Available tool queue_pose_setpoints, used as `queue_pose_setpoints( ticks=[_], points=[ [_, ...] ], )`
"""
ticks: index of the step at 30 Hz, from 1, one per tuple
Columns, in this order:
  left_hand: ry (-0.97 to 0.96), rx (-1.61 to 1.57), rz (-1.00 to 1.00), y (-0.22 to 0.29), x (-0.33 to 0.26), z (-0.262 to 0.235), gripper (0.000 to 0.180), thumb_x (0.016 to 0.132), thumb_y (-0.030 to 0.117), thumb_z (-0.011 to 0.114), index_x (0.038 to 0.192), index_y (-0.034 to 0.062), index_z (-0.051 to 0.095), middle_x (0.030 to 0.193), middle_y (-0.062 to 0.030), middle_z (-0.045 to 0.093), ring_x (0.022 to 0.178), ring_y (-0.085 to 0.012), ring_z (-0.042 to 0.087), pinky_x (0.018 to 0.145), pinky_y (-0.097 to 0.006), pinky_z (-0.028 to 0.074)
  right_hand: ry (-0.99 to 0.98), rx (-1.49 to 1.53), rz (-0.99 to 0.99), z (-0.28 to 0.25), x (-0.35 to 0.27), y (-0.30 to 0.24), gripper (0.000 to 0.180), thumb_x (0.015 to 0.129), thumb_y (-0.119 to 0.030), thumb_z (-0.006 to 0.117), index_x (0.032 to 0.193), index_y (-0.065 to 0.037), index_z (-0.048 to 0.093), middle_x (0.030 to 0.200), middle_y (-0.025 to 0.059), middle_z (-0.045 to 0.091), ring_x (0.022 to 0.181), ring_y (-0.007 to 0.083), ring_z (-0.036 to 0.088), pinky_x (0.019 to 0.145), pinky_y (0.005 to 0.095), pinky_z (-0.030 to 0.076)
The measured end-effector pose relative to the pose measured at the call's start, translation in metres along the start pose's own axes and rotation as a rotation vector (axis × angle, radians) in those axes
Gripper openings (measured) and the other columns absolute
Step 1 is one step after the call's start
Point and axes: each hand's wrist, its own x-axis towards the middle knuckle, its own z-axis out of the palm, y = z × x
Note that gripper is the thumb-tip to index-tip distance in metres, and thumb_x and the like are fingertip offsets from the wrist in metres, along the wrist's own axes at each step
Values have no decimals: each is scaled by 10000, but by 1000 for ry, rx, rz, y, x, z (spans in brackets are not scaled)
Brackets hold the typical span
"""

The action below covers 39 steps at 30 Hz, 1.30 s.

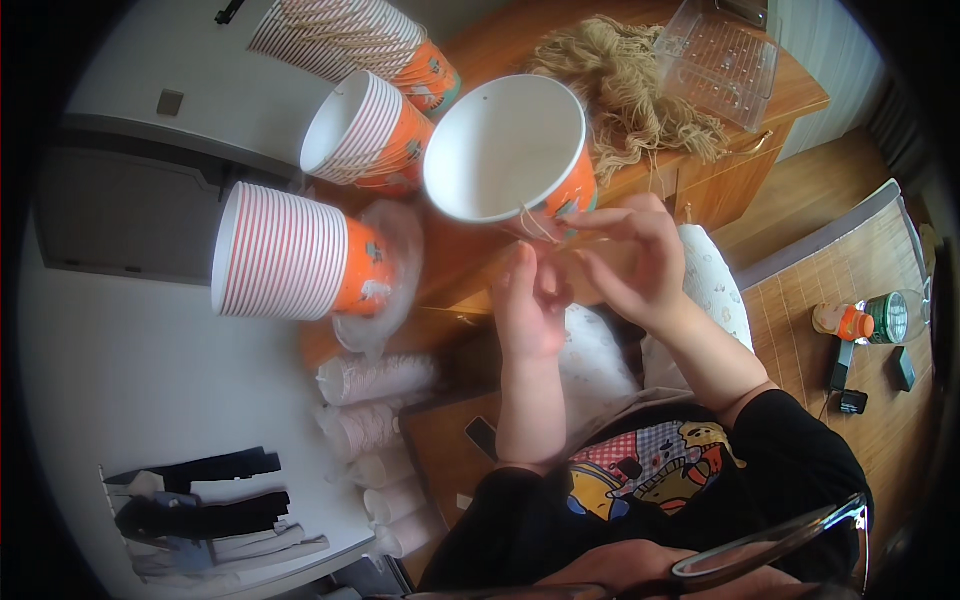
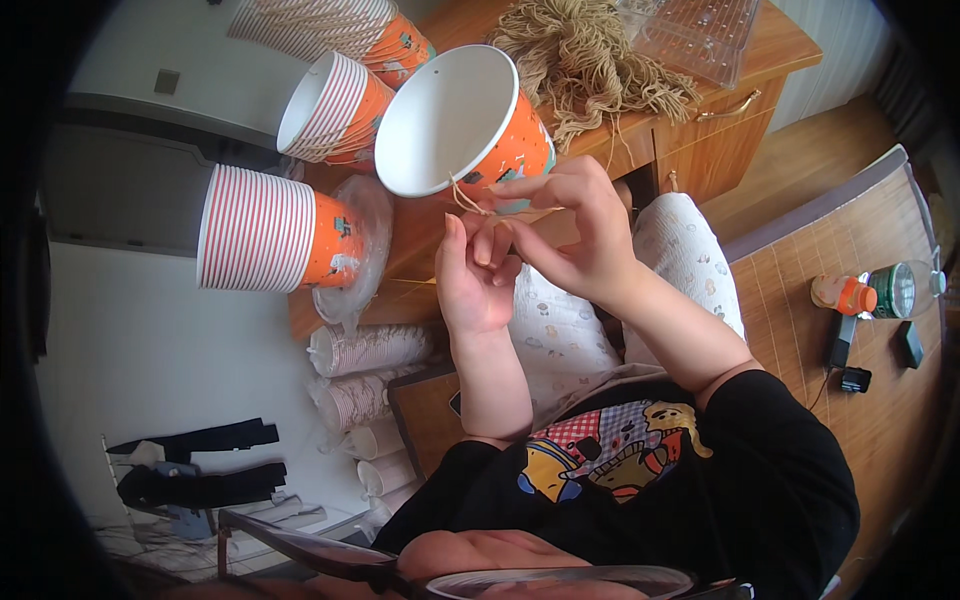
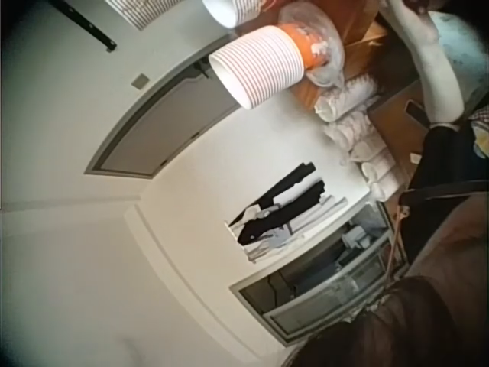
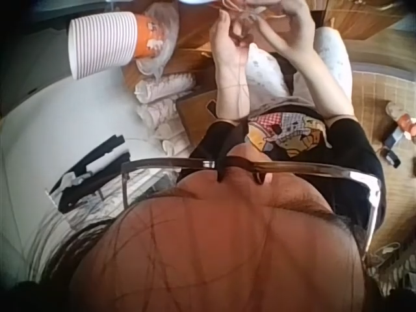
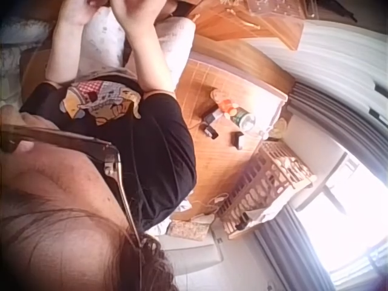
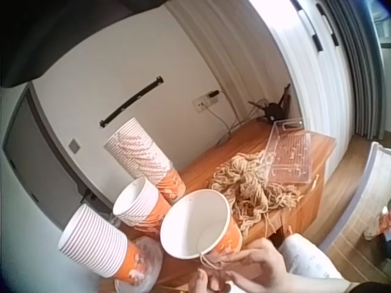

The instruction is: Tying string to the rims of paper buckets to form handles.

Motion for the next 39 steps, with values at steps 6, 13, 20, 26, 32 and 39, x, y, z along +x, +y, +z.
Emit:
queue_pose_setpoints(
  ticks=[6, 13, 20, 26, 32, 39],
  points=[
    [3, 3, -50, 0, -1, -1, 369, 942, 365, 620, 1112, 38, 641, 748, 47, 561, 608, -35, 433, 453, -192, 283, -9, -159, -101, 2, 5, -2, 353, 658, -32, 815, 904, -107, 573, 1025, -25, 730, 825, 180, 529, 726, 316, 412],
    [-20, 288, 120, -3, 1, 0, 455, 1000, 378, 534, 1168, -30, 641, 603, 80, 391, 548, -24, 346, 441, -191, 249, 16, -236, -91, -1, 1, -4, 364, 645, -34, 821, 941, -114, 626, 945, -26, 719, 779, 181, 534, 727, 317, 395],
    [66, 155, 114, -8, 15, 0, 244, 960, 252, 628, 1074, 42, 679, 616, 54, 481, 540, -44, 418, 441, -200, 279, 9, -73, 133, 2, -5, -4, 337, 687, -37, 793, 916, -87, 550, 879, 4, 668, 773, 187, 542, 728, 318, 386],
    [87, 122, 100, -6, 12, 4, 153, 897, 176, 704, 994, 56, 706, 696, 93, 474, 589, 0, 405, 480, -164, 279, 43, 87, 342, 6, -7, -5, 315, 719, -65, 772, 925, -62, 534, 867, 39, 619, 807, 198, 562, 772, 308, 383],
    [76, 155, 126, -8, 15, 2, 210, 954, 244, 636, 1003, 46, 683, 617, 53, 473, 530, -37, 399, 430, -195, 268, 30, 12, 359, 6, -8, 0, 293, 706, -70, 767, 904, -69, 552, 853, 33, 627, 796, 195, 560, 758, 302, 388],
    [76, 205, 140, -9, 14, 4, 172, 949, 207, 641, 951, 41, 685, 608, 65, 444, 526, -29, 378, 432, -193, 250, 23, -84, 252, 3, 1, -1, 256, 683, -61, 756, 853, -86, 567, 770, -14, 624, 737, 170, 540, 709, 305, 395]
  ],
)
